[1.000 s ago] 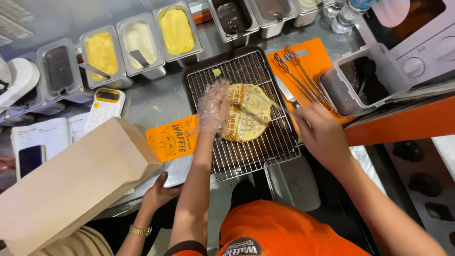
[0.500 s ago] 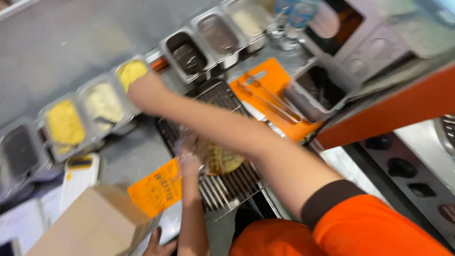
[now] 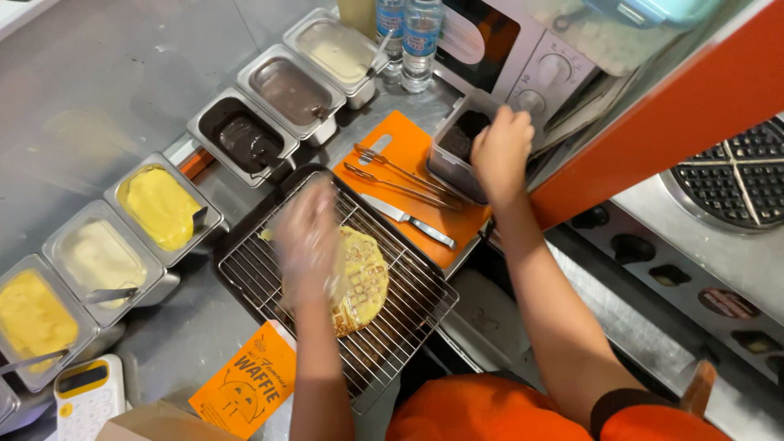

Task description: The person places a cooked waffle on a wire rack, spreads a yellow topping, and adds a dark crumbly topping. They fold the waffle in half and place it into a paper bag. The person then stirs a batter in a container and closes it.

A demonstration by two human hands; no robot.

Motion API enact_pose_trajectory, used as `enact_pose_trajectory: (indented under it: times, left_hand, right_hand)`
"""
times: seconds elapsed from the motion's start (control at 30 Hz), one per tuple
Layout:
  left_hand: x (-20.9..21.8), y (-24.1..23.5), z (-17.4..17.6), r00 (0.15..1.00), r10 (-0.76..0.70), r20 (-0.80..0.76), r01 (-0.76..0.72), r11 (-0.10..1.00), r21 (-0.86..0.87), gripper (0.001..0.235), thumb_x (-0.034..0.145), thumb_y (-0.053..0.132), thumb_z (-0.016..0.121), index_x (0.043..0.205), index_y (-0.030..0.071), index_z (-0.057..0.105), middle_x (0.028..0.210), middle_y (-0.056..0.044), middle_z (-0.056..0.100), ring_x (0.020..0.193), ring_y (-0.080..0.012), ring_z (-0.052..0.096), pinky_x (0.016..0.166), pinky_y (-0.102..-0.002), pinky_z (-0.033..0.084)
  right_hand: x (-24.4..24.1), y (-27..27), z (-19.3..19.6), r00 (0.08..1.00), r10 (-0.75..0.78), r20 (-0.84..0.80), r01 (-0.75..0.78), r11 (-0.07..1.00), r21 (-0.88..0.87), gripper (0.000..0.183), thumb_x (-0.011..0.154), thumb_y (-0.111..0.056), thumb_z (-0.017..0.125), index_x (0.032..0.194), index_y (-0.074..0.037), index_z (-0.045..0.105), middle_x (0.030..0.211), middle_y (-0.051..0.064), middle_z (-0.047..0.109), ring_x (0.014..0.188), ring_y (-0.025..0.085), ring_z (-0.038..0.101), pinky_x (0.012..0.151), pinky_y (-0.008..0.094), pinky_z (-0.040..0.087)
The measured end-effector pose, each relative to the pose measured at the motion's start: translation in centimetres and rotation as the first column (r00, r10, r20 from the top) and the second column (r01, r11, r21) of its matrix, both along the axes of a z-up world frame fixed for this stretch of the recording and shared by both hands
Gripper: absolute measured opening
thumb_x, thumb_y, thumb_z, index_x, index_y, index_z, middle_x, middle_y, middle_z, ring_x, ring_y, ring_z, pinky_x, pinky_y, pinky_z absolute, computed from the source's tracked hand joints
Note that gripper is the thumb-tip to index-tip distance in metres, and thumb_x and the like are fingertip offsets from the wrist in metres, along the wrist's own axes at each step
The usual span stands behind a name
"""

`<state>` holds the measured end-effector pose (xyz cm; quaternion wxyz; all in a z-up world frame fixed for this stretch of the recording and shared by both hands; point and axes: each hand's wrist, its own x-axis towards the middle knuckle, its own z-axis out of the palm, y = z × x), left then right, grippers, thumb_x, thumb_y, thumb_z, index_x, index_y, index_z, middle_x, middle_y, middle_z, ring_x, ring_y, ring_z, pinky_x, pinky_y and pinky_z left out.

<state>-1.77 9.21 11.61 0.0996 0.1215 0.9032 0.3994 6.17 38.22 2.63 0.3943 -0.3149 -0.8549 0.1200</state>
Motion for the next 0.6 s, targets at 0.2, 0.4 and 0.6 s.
enact_pose_trajectory:
  times: [0.2,0.4,0.6]
  left_hand:
    - [-2.7,15.6,-1.1,0.900,-0.425,-0.099,0.409,0.901,-0.148,0.058,0.086,0.054,0.068,0.125,0.011,0.067,0.117,-0.021,0.068,0.106,-0.0391,0.066,0.086,-0.048,0.049]
    - [-2.8,18.5,-4.0,0.904,-0.427,0.033,0.427,0.904,-0.019,0.025,0.085,0.024,0.060,0.098,0.005,0.069,0.102,-0.023,0.072,0.094,-0.0380,0.071,0.087,-0.044,0.054]
    - [-3.2,17.0,-4.6,0.912,-0.400,-0.093,0.407,0.910,0.078,0.018,0.086,0.018,0.061,0.084,0.001,0.058,0.084,-0.019,0.066,0.075,-0.0350,0.070,0.074,-0.045,0.054]
  right_hand:
    - [-0.5,0.8,-4.7,0.958,-0.098,0.269,0.164,0.958,-0.235,0.020,0.085,-0.002,0.067,0.103,0.006,0.066,0.114,0.029,0.058,0.104,0.048,0.059,0.089,0.053,0.051]
    - [-0.3,2.7,-4.9,0.923,-0.077,0.377,0.197,0.936,-0.292,0.009,0.082,-0.001,0.068,0.089,0.005,0.071,0.104,0.031,0.066,0.096,0.049,0.067,0.082,0.051,0.056]
    - [-2.9,2.4,-3.5,0.856,-0.061,0.513,0.228,0.936,-0.269,0.014,0.077,0.002,0.068,0.090,0.000,0.075,0.094,0.024,0.072,0.092,0.042,0.071,0.076,0.048,0.059]
